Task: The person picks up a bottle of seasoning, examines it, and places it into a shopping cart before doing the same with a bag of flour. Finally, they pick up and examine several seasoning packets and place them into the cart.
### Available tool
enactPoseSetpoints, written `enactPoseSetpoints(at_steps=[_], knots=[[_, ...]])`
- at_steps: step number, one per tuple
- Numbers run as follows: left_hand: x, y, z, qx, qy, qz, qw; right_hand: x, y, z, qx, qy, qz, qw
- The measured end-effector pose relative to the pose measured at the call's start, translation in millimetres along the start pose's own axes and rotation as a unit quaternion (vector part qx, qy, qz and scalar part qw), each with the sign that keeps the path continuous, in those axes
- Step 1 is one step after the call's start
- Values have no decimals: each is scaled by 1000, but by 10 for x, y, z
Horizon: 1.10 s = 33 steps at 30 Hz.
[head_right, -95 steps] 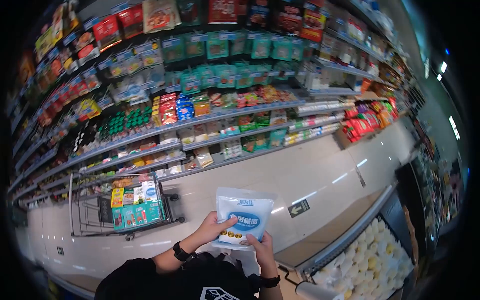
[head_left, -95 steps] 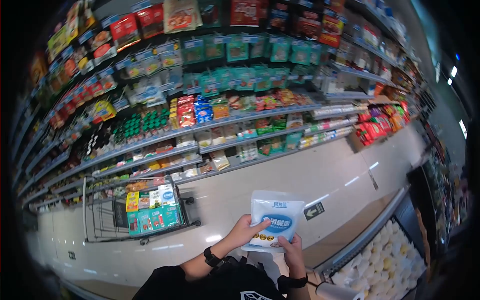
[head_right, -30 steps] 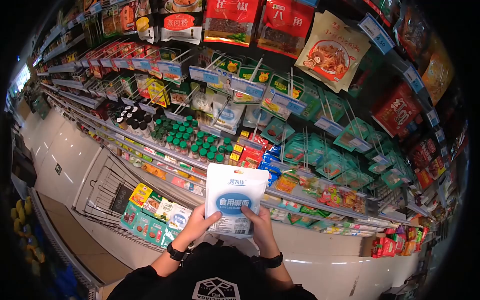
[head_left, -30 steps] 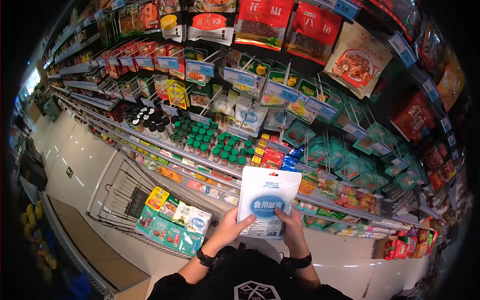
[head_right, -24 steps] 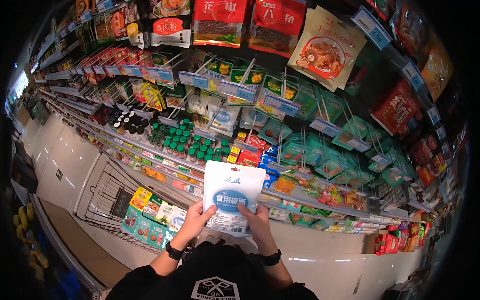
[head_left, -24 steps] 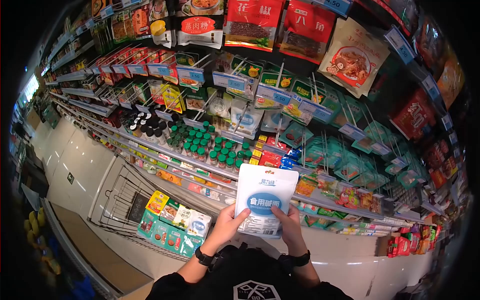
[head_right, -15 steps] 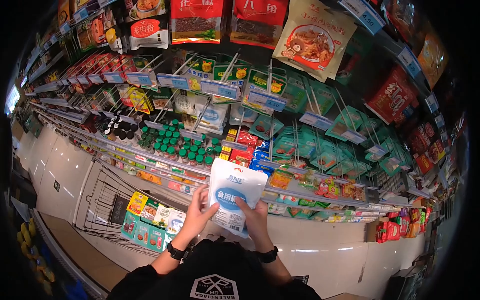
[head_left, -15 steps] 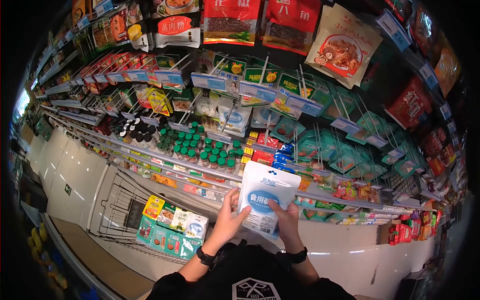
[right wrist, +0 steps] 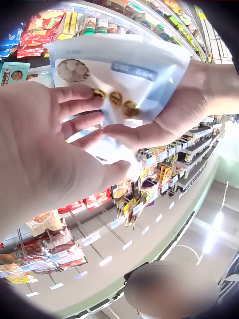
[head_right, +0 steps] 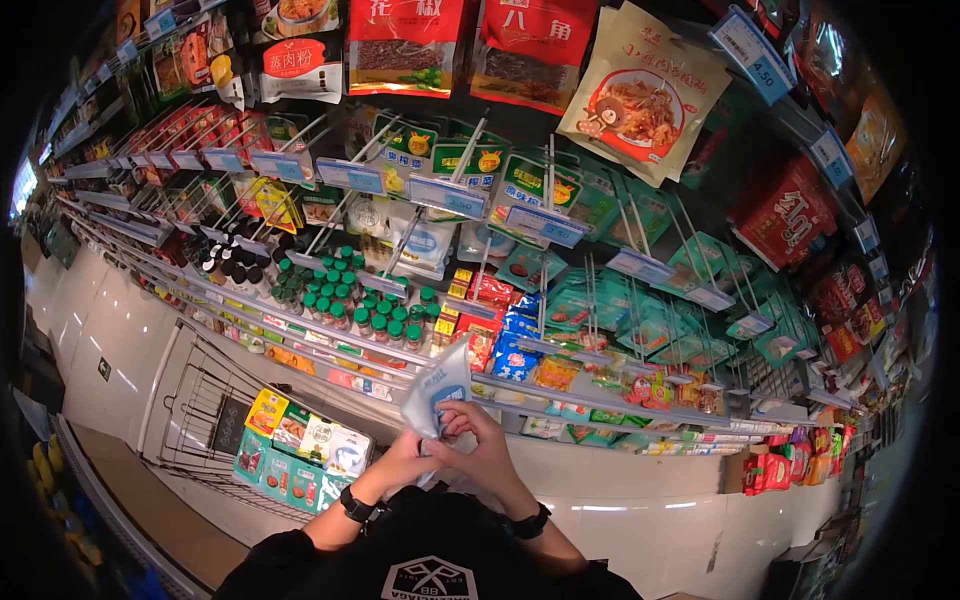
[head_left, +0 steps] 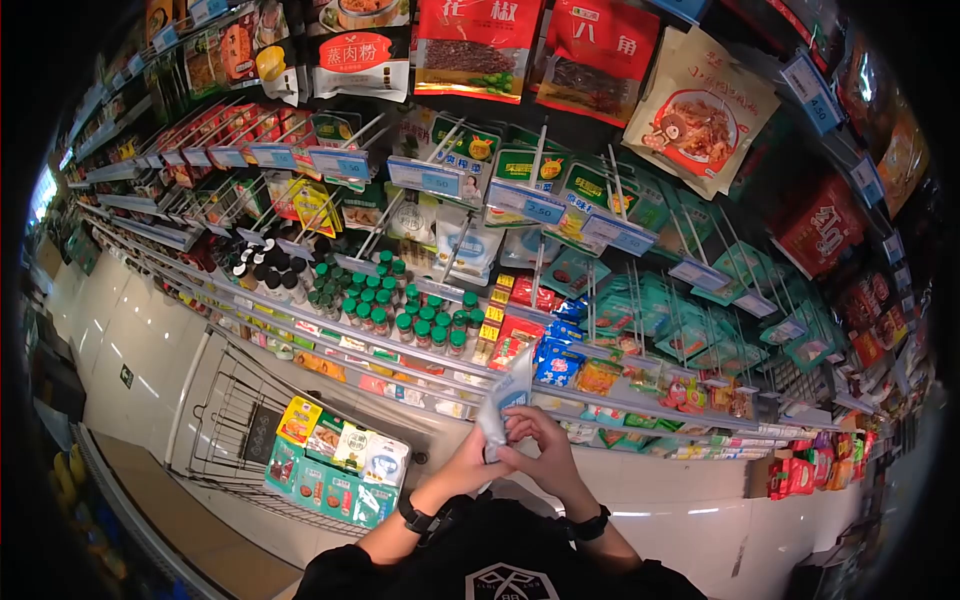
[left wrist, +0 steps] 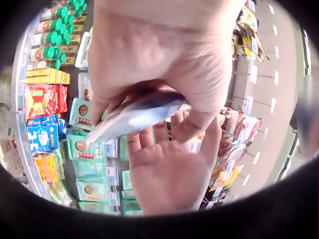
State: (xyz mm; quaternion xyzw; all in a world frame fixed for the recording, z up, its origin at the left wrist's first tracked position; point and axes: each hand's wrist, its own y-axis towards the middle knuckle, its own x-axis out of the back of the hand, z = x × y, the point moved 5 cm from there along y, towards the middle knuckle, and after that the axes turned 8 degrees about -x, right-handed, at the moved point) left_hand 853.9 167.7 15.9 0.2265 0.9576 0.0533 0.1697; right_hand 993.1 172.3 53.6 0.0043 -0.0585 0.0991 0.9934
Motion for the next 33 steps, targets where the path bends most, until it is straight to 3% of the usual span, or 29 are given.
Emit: enactPoseSetpoints(at_steps=[1, 2, 4, 5, 7, 8, 9, 10, 11, 13, 15, 17, 19, 21, 22, 25, 26, 27, 28, 29, 33], knots=[[55, -48, 186, 83, -79, -28, 993, 31, -7, 4, -1, -1, 3, 1000], [114, -52, 295, 82, -142, -91, 982, 66, -6, -27, -34, 34, 7, 999], [209, -77, 337, 114, -195, -100, 969, 71, 36, -40, -67, 68, 12, 995], [236, -101, 332, 149, -247, -106, 952, 141, 61, 46, -7, -46, -76, 996], [311, -128, 371, 154, -256, -106, 948, 211, 29, 236, 113, -268, -245, 925], [328, -132, 336, 167, -270, -92, 944, 197, 50, 189, 113, -269, -244, 925], [345, -120, 296, 177, -283, -77, 940, 199, 123, -33, 34, -75, -185, 979], [359, -101, 235, 162, -275, -57, 946, 156, 170, -234, -49, 123, -116, 984], [372, -78, 230, 160, -275, -57, 946, 182, 163, -295, -47, 122, -114, 985], [404, -41, 273, 183, -174, -26, 967, 100, 144, -523, -214, 196, 16, 957], [453, 67, 226, 136, -106, 5, 985, 61, 202, -538, -217, 213, 17, 952], [561, 174, 112, 91, 59, -4, 994, 80, 287, -628, -232, 200, -10, 952], [677, 268, 144, 94, 130, -32, 987, 97, 368, -700, -223, 158, -47, 961], [864, 304, 121, 29, 212, -185, 959, 122, 459, -731, -212, 119, -84, 966], [996, 335, 113, -33, 306, -226, 924, 129, 506, -748, -226, 103, -92, 964], [1146, 560, 121, -100, 296, -177, 933, 142, 715, -1040, -213, 94, -100, 967], [1182, 653, 196, -62, 153, -191, 968, 141, 811, -1195, -191, 100, -103, 971], [1181, 741, 142, -65, 158, -193, 966, 139, 918, -1365, -187, 103, -98, 972], [1205, 823, 154, -47, -55, -229, 971, 131, 1027, -1525, -176, 95, -89, 976], [1203, 907, 159, -27, -265, -252, 930, 116, 1112, -1586, -164, 88, -80, 979], [1251, 1145, 37, -69, -389, -241, 886, -43, 1413, -1472, -132, 151, -59, 978]])
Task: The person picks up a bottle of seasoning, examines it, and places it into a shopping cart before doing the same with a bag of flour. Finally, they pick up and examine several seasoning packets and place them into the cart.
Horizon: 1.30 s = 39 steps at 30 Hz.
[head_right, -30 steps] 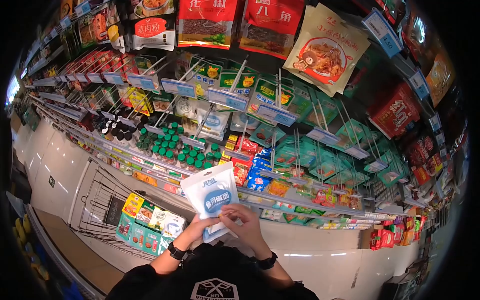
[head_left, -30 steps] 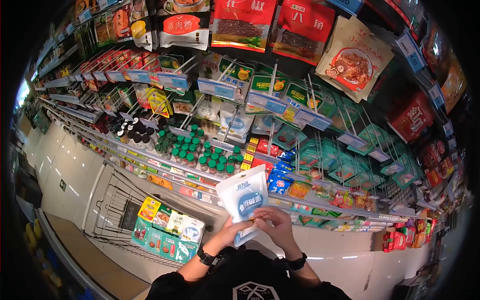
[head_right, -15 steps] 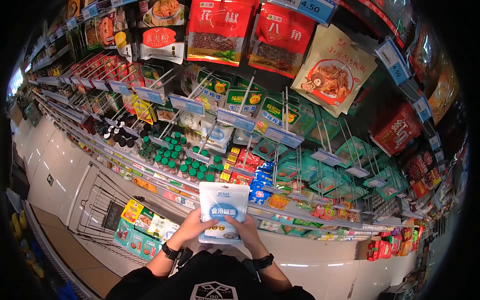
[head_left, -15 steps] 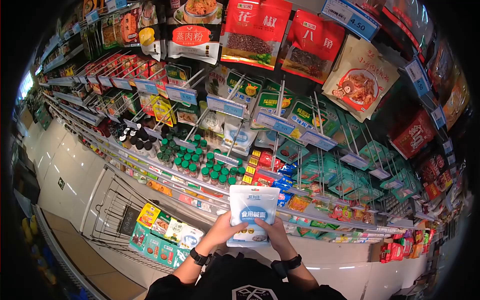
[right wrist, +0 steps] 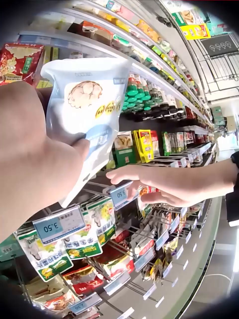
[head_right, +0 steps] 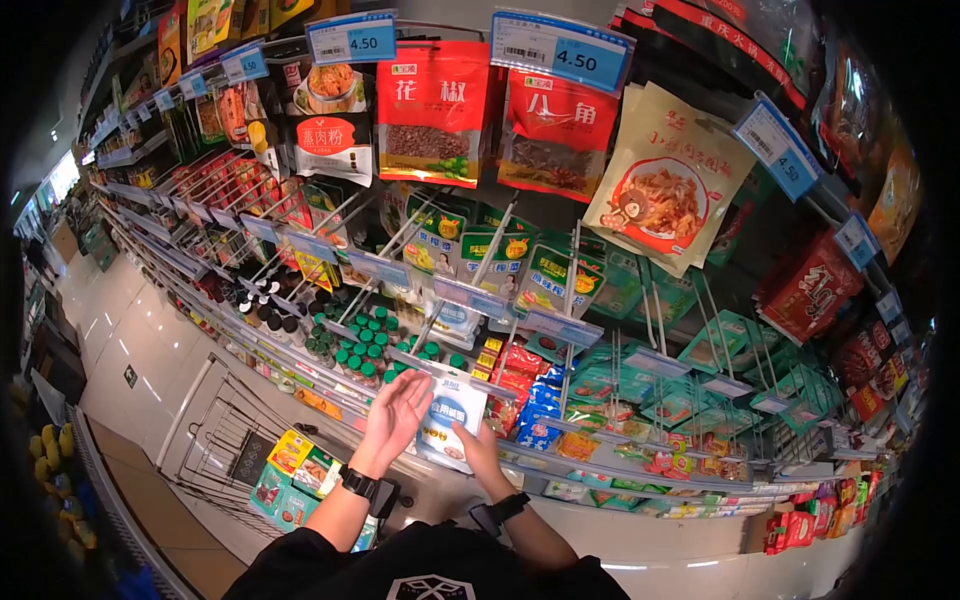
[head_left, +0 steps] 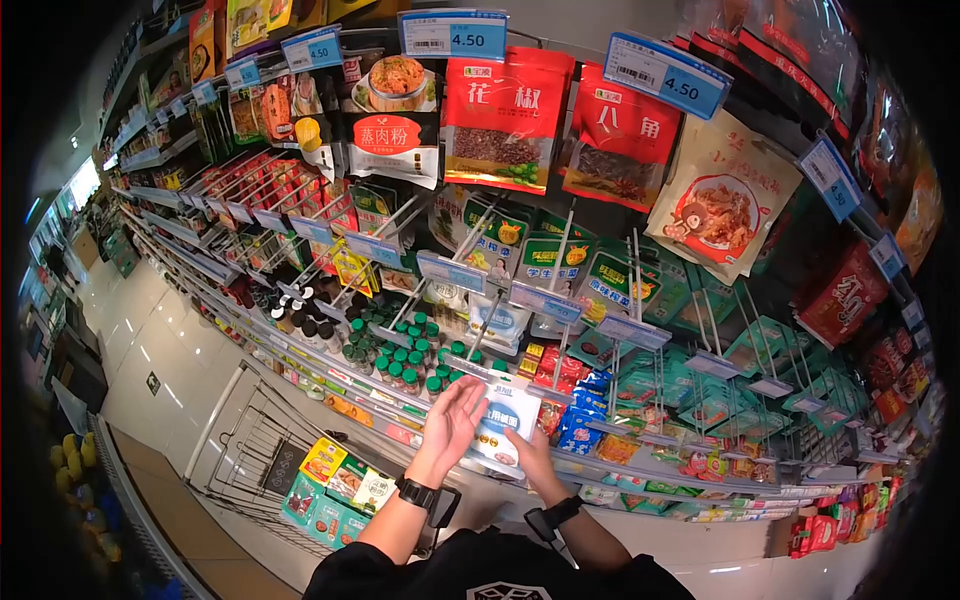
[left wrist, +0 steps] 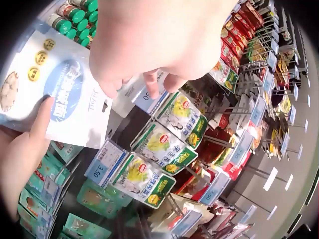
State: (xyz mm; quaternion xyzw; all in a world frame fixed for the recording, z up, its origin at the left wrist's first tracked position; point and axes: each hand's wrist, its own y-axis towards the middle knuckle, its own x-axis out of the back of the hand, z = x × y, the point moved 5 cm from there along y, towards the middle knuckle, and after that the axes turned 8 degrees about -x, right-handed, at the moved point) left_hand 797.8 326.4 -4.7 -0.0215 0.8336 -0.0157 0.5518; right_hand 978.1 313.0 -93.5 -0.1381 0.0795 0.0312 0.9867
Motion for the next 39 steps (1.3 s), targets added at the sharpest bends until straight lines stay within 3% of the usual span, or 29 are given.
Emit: enactPoseSetpoints(at_steps=[6, 8, 9, 12, 16, 22, 27, 30, 37, 39], knots=[[-28, -104, -104, -55, 60, -43, 996, -183, 199, 155, 29, -12, 42, 999], [-48, -139, -161, -73, 102, -35, 991, -237, 197, 198, 29, -7, 97, 995], [-71, -155, -180, -84, 111, -34, 990, -249, 195, 291, 75, -47, 92, 992], [-132, -185, -215, -90, 137, -31, 986, -293, 284, 381, 104, -36, 91, 990], [-153, -187, -198, -98, 147, -30, 984, -275, 526, 218, 64, -15, 93, 994], [-127, -210, -186, -104, 190, -49, 975, -283, 741, 50, 81, -53, 130, 987], [-112, -214, -172, -100, 211, -51, 971, -299, 735, 128, 92, -68, 79, 990], [-121, -226, -170, -106, 215, -53, 969, -317, 721, 194, 132, -104, 88, 982], [-164, -254, -140, -123, 236, -71, 961, -272, 681, 239, 58, -70, 134, 987], [-142, -223, -119, -128, 229, -78, 962, -249, 752, 166, 89, -87, 131, 984]])
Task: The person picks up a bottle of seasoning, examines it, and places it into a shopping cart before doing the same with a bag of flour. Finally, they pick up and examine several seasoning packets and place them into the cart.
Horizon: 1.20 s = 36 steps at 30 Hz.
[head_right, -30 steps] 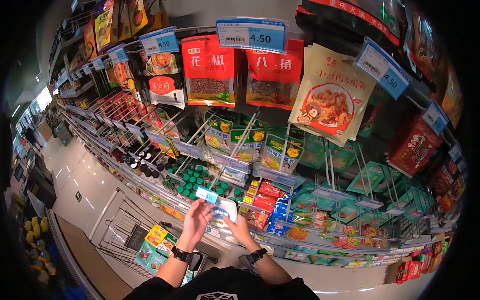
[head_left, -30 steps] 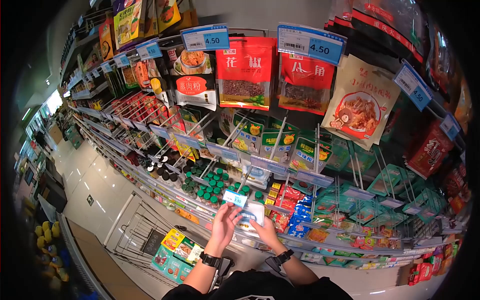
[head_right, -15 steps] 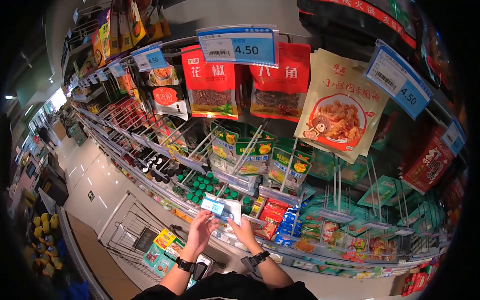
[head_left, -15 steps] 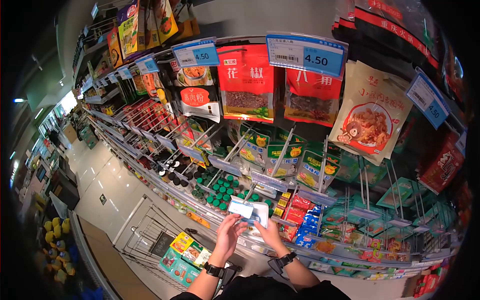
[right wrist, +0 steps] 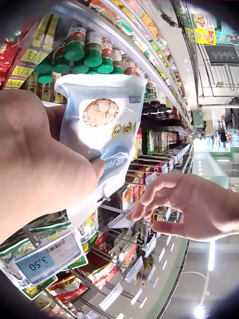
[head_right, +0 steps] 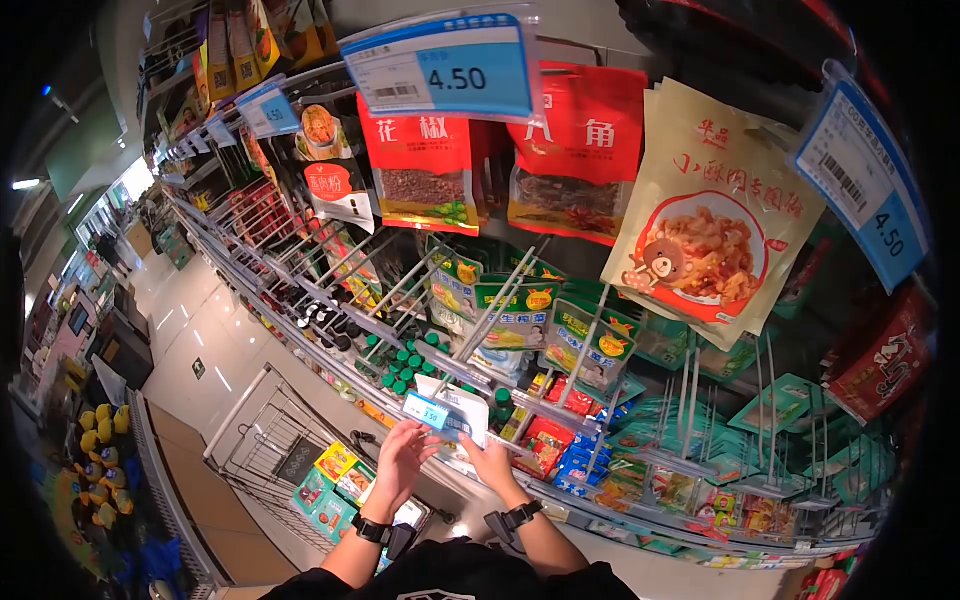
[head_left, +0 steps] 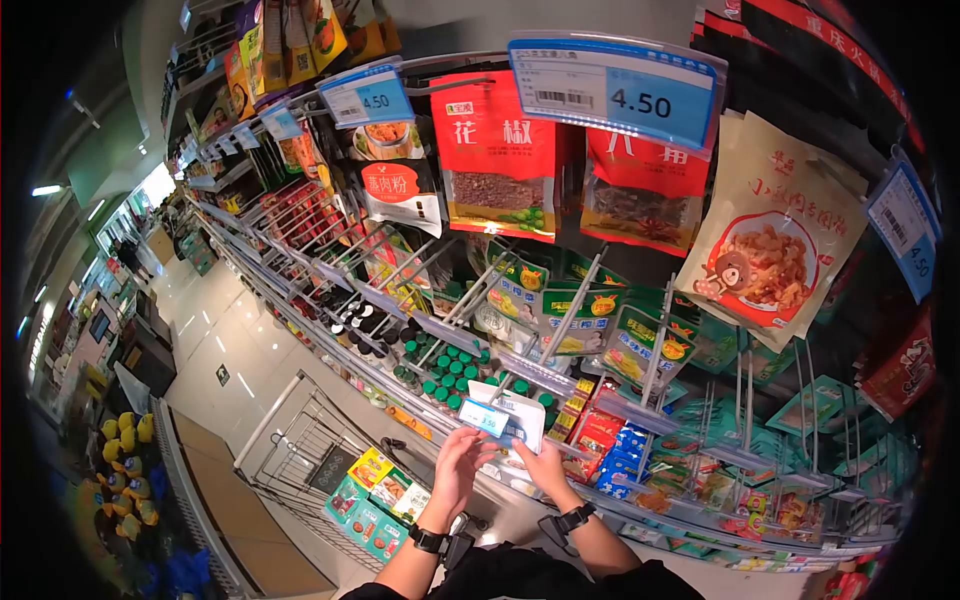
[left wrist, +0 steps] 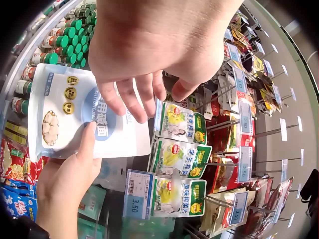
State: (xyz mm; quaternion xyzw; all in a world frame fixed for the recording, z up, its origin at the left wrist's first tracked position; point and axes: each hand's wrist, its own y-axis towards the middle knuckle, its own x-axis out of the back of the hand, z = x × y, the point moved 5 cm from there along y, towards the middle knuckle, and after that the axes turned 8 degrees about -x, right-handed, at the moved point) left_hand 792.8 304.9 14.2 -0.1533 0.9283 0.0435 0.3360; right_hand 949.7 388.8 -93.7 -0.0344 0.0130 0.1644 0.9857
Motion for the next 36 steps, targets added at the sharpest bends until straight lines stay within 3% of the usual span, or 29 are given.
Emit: enactPoseSetpoints(at_steps=[5, 8, 11, 13, 16, 19, 21, 23, 25, 28, 30, 31, 32, 33, 36], knots=[[-22, 4, 38, 0, 1, -18, 1000, 52, 83, 137, 24, 30, -10, 999], [13, -32, 53, -4, 7, -25, 1000, 117, 265, 150, -27, 52, -42, 997], [-11, -88, -14, -11, 16, -39, 999, 224, 704, -199, 98, 35, -126, 987], [7, -146, -48, -12, 21, -45, 999, 304, 713, 184, 36, 33, -117, 992], [175, -208, -58, -25, 40, -55, 997, 383, 870, 284, 57, -20, -148, 987], [362, -332, -123, -37, 108, -70, 991, 390, 901, 230, 66, 49, -155, 984], [623, -403, -153, -26, 171, -57, 983, 444, 879, 95, 31, 14, -121, 992], [962, -503, -145, -9, 219, -63, 974, 434, 944, -294, 86, 131, -89, 984], [1321, -670, -132, 28, 281, -104, 954, 479, 648, -385, 19, 35, -132, 990], [2212, -931, 146, 35, 416, -134, 899, 454, 303, -515, 4, -9, -141, 990], [2527, -1185, 237, 57, 503, -148, 849, 424, 169, -717, -48, -24, -113, 992], [2616, -1303, 276, 59, 496, -155, 853, 408, 105, -842, -98, -30, -93, 990], [2765, -1425, 367, 75, 529, -157, 831, 400, 100, -1110, -45, -62, -83, 994], [2926, -1542, 469, 91, 562, -158, 807, 353, 20, -1096, -46, -69, -77, 994], [3195, -1910, 711, 116, 552, -178, 806, 62, -241, -1207, -130, -131, 7, 983]])
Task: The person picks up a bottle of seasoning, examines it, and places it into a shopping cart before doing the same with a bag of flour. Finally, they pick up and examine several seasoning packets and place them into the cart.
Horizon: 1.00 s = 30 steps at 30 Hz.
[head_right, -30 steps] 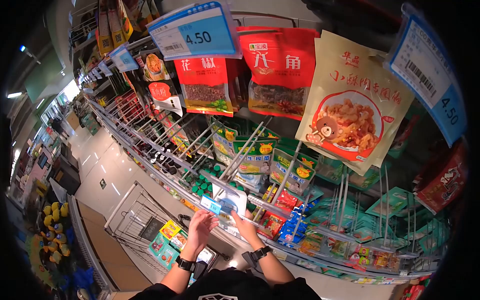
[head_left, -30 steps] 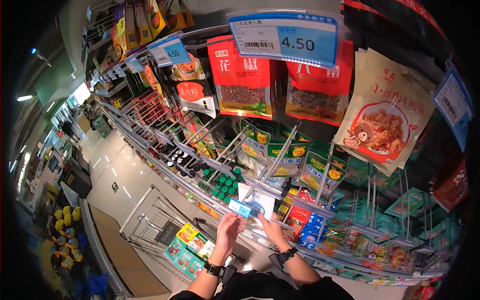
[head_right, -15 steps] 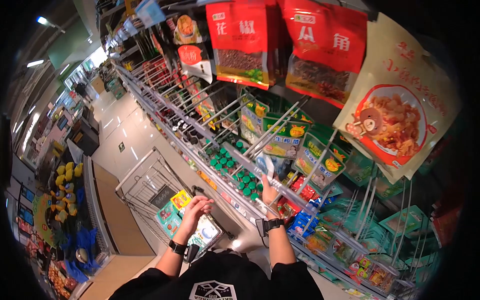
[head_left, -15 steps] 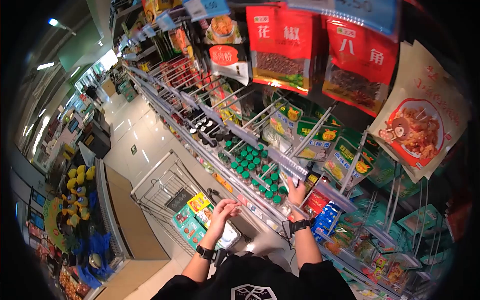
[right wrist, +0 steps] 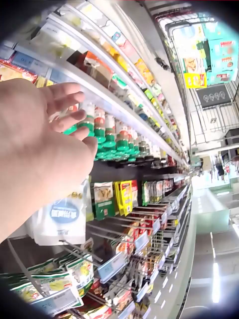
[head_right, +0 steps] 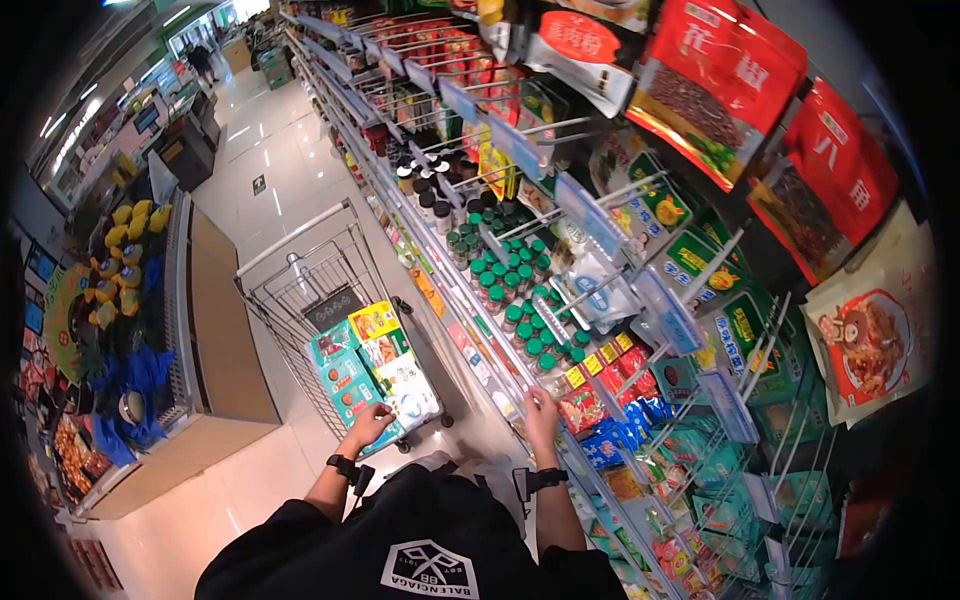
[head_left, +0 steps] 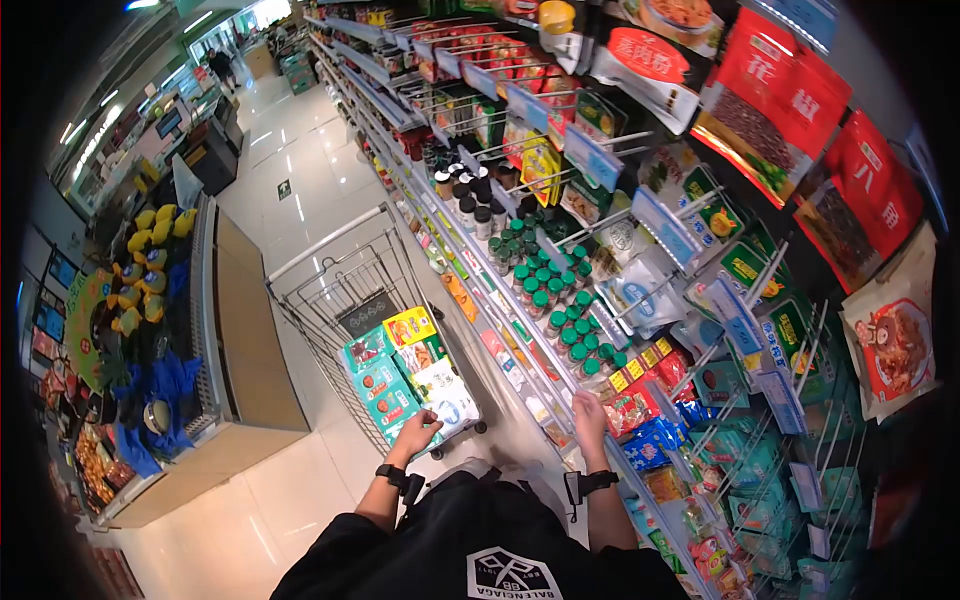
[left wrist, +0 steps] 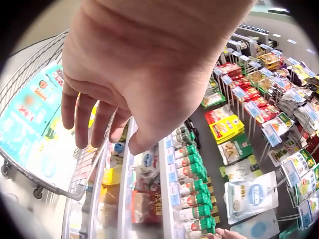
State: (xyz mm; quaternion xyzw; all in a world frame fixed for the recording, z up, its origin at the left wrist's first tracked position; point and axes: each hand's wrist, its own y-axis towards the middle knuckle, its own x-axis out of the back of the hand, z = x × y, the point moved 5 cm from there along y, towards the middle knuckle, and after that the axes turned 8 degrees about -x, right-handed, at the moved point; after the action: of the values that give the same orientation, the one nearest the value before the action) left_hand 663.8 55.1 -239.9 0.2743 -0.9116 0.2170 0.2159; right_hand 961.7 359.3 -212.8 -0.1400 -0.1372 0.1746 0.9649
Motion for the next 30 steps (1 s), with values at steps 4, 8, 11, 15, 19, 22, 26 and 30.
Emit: enactPoseSetpoints(at_steps=[4, 8, 11, 15, 19, 22, 26, 30], knots=[[-53, -316, 464, 70, -35, 6, 997, -406, -165, -351, 25, -43, 94, 994], [-54, -527, 808, 80, -27, -5, 996, -840, -337, -719, -142, -39, 157, 976], [-46, -668, 962, 122, -46, -6, 991, -1213, -270, -1107, -138, -121, 203, 962], [-211, -715, 1331, 146, -50, -29, 988, -1874, 16, -1271, 8, -241, 255, 936], [-399, -527, 1617, 118, 103, -86, 984, -2687, 464, -1478, 92, -272, 236, 928], [-462, -205, 1786, 66, 179, -58, 980, -3283, 656, -1615, 41, -276, 258, 925], [-768, 107, 2184, 66, 181, 102, 976, -3450, 735, -1827, 67, -401, 158, 900], [-945, 178, 2344, -20, 265, 84, 960, -3451, 721, -1911, 100, -405, 102, 903]])
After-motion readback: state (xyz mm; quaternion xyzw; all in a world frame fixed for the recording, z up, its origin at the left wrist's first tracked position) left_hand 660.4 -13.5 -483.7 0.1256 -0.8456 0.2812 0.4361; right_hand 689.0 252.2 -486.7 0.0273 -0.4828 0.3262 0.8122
